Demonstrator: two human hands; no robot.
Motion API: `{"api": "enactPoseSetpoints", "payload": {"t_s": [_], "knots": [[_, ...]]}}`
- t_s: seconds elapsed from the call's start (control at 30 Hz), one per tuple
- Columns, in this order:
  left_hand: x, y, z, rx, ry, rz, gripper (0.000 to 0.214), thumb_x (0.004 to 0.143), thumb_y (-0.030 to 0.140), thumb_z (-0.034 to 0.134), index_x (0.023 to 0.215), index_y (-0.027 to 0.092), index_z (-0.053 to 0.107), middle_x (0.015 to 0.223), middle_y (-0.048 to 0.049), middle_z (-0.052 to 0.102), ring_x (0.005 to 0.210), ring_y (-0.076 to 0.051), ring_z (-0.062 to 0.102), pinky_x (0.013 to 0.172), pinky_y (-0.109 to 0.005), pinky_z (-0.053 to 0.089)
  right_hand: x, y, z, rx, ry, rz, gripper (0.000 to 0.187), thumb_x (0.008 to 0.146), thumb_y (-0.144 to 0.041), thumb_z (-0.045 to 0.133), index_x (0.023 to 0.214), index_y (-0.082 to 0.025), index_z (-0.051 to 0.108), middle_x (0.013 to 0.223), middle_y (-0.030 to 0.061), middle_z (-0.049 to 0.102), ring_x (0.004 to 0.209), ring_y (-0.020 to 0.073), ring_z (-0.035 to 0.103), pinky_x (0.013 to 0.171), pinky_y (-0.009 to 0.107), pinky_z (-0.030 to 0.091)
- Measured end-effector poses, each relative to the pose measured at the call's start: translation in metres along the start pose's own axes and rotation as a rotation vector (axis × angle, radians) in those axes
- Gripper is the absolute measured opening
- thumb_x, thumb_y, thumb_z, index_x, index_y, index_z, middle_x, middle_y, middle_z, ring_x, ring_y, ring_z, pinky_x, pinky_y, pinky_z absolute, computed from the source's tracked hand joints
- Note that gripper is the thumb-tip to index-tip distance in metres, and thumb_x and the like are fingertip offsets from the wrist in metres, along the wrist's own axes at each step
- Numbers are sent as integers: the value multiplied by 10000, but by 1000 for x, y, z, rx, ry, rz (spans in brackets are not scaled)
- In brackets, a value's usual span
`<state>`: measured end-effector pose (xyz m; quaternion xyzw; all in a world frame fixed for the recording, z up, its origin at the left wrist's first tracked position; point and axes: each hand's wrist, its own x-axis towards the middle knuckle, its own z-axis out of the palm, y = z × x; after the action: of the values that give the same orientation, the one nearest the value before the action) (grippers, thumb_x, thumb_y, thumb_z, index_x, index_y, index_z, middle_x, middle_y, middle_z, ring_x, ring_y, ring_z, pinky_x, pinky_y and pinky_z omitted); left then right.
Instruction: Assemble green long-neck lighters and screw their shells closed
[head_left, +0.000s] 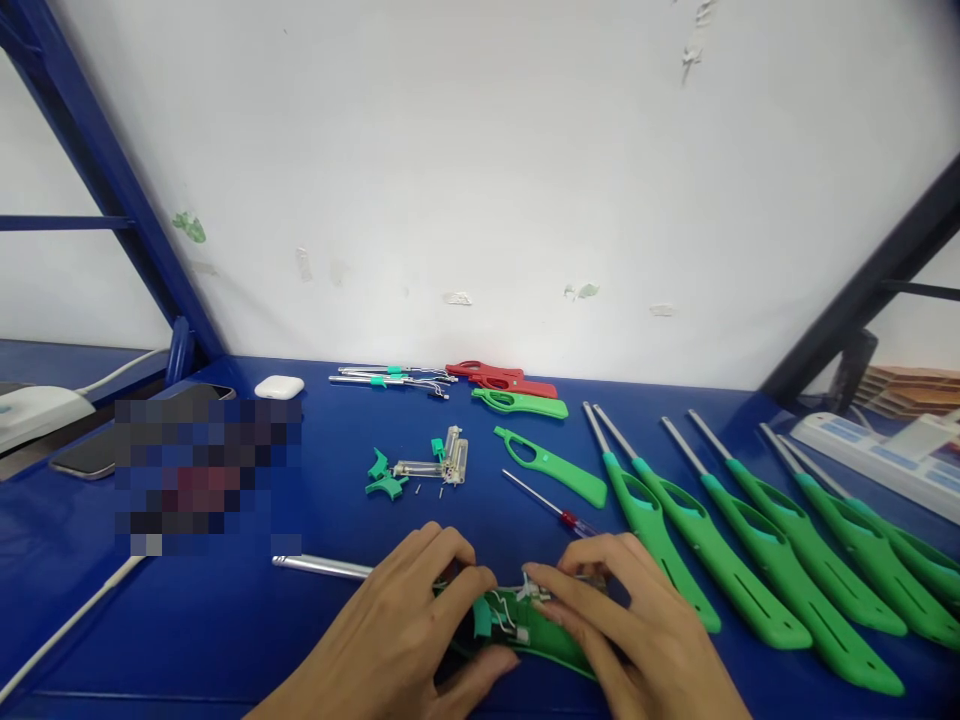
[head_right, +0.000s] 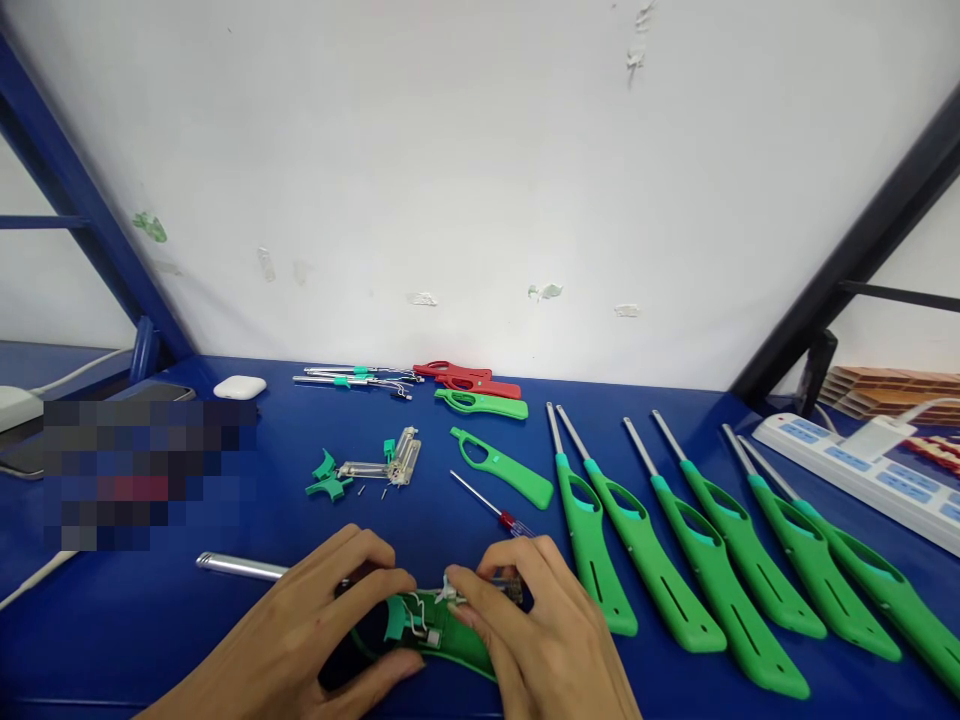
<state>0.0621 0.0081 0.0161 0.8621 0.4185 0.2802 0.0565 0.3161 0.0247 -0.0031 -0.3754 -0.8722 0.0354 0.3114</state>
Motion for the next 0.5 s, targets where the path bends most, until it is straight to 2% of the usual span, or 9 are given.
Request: {"api": "enactPoseSetpoints", "payload": {"t_s": [0.33,0.5], "knots": [[2,-2,0,33,-19,12,303,899,230,849,1151,221,681,1073,-52,689,941,-251,695,887,-415,629,0,-1,-3,-77,-71,20,360,1043,-147,577,1329,-313,719,1108,77,682,925,216,724,764,315,652],[1,-2,1,41,-37,24,263,881,217,864,1076,216,687,1044,-47,690,924,-250,688,850,-399,627,2,-3,-3,-25,-126,62,354,1079,-193,552,1361,-333,714,1095,58,670,924,193,731,770,292,635]]}}
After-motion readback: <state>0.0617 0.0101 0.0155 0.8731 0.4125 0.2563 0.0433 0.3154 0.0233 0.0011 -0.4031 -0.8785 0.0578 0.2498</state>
